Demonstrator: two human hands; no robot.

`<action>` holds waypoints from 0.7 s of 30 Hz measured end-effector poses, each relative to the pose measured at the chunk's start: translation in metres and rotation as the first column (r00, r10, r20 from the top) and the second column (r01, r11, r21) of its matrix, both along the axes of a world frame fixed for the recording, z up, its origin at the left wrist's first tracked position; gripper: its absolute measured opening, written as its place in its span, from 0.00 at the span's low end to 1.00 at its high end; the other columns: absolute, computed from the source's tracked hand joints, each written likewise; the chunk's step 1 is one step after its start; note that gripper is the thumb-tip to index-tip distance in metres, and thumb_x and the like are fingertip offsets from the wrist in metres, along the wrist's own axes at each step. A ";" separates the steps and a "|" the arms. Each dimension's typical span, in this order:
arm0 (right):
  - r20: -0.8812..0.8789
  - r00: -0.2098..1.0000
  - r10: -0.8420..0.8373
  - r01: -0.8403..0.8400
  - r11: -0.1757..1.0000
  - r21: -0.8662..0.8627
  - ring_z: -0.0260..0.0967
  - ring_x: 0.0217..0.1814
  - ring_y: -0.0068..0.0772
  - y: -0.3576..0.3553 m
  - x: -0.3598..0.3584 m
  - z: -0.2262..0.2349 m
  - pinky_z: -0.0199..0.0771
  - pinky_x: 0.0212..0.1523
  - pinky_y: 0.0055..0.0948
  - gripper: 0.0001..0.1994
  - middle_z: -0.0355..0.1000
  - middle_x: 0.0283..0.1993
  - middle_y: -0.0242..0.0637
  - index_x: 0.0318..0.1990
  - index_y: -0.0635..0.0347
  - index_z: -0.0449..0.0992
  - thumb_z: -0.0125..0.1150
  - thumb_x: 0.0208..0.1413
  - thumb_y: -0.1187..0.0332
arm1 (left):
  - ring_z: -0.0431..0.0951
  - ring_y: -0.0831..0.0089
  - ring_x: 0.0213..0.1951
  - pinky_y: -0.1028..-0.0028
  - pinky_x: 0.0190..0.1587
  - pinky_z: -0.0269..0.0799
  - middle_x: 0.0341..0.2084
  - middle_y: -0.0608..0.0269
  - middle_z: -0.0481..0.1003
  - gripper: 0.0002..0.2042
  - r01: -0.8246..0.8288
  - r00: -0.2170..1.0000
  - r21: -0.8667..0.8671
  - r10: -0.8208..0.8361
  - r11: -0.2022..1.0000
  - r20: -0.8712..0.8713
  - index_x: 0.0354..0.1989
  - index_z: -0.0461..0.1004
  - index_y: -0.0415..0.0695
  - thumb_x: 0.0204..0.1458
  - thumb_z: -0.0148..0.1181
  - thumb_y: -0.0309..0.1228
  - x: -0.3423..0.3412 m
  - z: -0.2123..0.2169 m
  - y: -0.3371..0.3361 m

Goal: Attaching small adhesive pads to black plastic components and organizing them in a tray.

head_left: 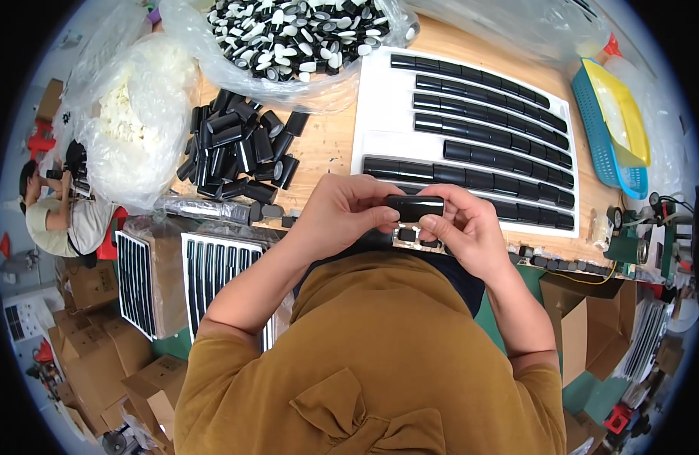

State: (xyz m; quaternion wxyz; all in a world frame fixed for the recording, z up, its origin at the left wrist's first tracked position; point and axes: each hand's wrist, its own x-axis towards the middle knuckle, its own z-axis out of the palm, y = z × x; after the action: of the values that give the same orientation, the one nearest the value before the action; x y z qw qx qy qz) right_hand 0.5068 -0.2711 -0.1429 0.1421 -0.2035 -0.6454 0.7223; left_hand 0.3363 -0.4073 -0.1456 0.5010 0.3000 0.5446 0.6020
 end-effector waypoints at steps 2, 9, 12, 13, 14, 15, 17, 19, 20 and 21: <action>0.064 0.992 0.112 -0.115 0.992 0.045 0.73 0.31 0.18 0.007 0.001 -0.003 0.74 0.34 0.17 0.14 0.74 0.30 0.32 0.51 0.67 0.71 0.58 0.57 0.78 | 0.80 0.77 0.30 0.81 0.33 0.76 0.30 0.58 0.79 0.14 0.038 0.999 -0.038 -0.039 0.999 -0.011 0.46 0.76 0.33 0.50 0.62 0.17 -0.001 0.000 -0.002; 0.007 0.994 0.113 -0.110 0.977 -0.181 0.75 0.32 0.22 -0.003 -0.007 -0.003 0.76 0.35 0.21 0.12 0.76 0.32 0.35 0.49 0.67 0.70 0.59 0.58 0.75 | 0.75 0.72 0.48 0.70 0.51 0.71 0.46 0.56 0.76 0.19 -0.013 0.966 0.100 0.038 0.995 -0.256 0.52 0.73 0.35 0.63 0.48 0.38 -0.024 -0.009 0.010; 0.024 0.966 0.258 -0.249 0.948 -0.197 0.75 0.31 0.23 -0.023 -0.013 0.001 0.75 0.35 0.21 0.13 0.76 0.31 0.36 0.50 0.67 0.70 0.58 0.59 0.74 | 0.60 0.65 0.63 0.61 0.64 0.53 0.61 0.53 0.63 0.40 -0.061 0.983 0.042 0.052 0.997 0.179 0.62 0.61 0.39 0.60 0.22 0.63 -0.002 -0.015 0.024; 0.032 0.954 0.300 -0.288 0.937 -0.196 0.74 0.29 0.23 -0.027 -0.013 0.002 0.75 0.35 0.20 0.14 0.76 0.30 0.36 0.51 0.67 0.70 0.58 0.58 0.74 | 0.60 0.64 0.63 0.61 0.65 0.51 0.60 0.54 0.64 0.40 -0.014 0.971 0.025 0.008 1.000 0.240 0.61 0.61 0.38 0.61 0.22 0.63 0.003 -0.011 0.025; 0.115 0.935 0.336 -0.300 0.920 -0.254 0.73 0.27 0.20 -0.027 -0.012 0.009 0.73 0.32 0.18 0.15 0.76 0.29 0.35 0.52 0.68 0.70 0.59 0.58 0.73 | 0.59 0.64 0.63 0.60 0.65 0.51 0.59 0.54 0.64 0.40 -0.027 0.964 0.006 0.024 1.000 0.264 0.61 0.61 0.39 0.60 0.21 0.63 0.004 -0.010 0.025; 0.113 0.934 0.338 -0.301 0.919 -0.256 0.73 0.27 0.20 -0.026 -0.011 0.009 0.73 0.32 0.18 0.15 0.76 0.29 0.35 0.52 0.68 0.70 0.59 0.58 0.73 | 0.59 0.64 0.63 0.60 0.64 0.51 0.58 0.55 0.65 0.41 -0.039 0.957 -0.013 0.041 0.999 0.287 0.61 0.61 0.39 0.60 0.21 0.64 0.004 -0.010 0.025; 0.140 0.916 0.376 -0.360 0.924 -0.132 0.70 0.25 0.16 -0.023 -0.008 0.008 0.70 0.27 0.17 0.15 0.75 0.27 0.34 0.52 0.67 0.71 0.60 0.58 0.73 | 0.60 0.64 0.63 0.60 0.64 0.51 0.57 0.55 0.65 0.40 -0.023 0.963 -0.005 0.024 1.000 0.267 0.62 0.60 0.40 0.59 0.21 0.64 0.012 -0.003 0.023; 0.149 0.910 0.388 -0.376 0.921 -0.104 0.69 0.24 0.15 -0.024 -0.008 0.010 0.69 0.25 0.16 0.15 0.75 0.26 0.33 0.51 0.68 0.72 0.60 0.58 0.73 | 0.60 0.65 0.62 0.60 0.64 0.51 0.57 0.55 0.66 0.40 -0.008 0.969 0.002 0.007 1.000 0.247 0.62 0.60 0.41 0.59 0.21 0.65 0.015 -0.002 0.023; 0.155 0.903 0.400 -0.393 0.917 -0.073 0.68 0.24 0.14 -0.025 -0.008 0.011 0.67 0.23 0.16 0.14 0.74 0.26 0.32 0.51 0.68 0.72 0.60 0.58 0.73 | 0.60 0.65 0.62 0.60 0.64 0.51 0.57 0.55 0.65 0.40 -0.060 0.973 0.019 0.054 0.998 0.225 0.61 0.60 0.42 0.59 0.20 0.65 0.014 -0.005 0.023; 0.156 0.903 0.400 -0.393 0.916 -0.075 0.68 0.24 0.14 -0.026 -0.009 0.014 0.67 0.23 0.16 0.14 0.74 0.26 0.32 0.51 0.68 0.72 0.60 0.58 0.73 | 0.60 0.65 0.62 0.60 0.64 0.51 0.57 0.55 0.65 0.39 -0.112 0.974 0.037 0.102 0.993 0.205 0.61 0.60 0.42 0.59 0.20 0.65 0.014 -0.007 0.023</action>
State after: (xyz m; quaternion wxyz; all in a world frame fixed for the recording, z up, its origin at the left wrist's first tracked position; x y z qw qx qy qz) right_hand 0.4980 -0.2968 -0.1290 -0.0669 -0.1310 -0.6677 0.7297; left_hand 0.3501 -0.3840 -0.1522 0.5134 0.2196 0.4913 0.6684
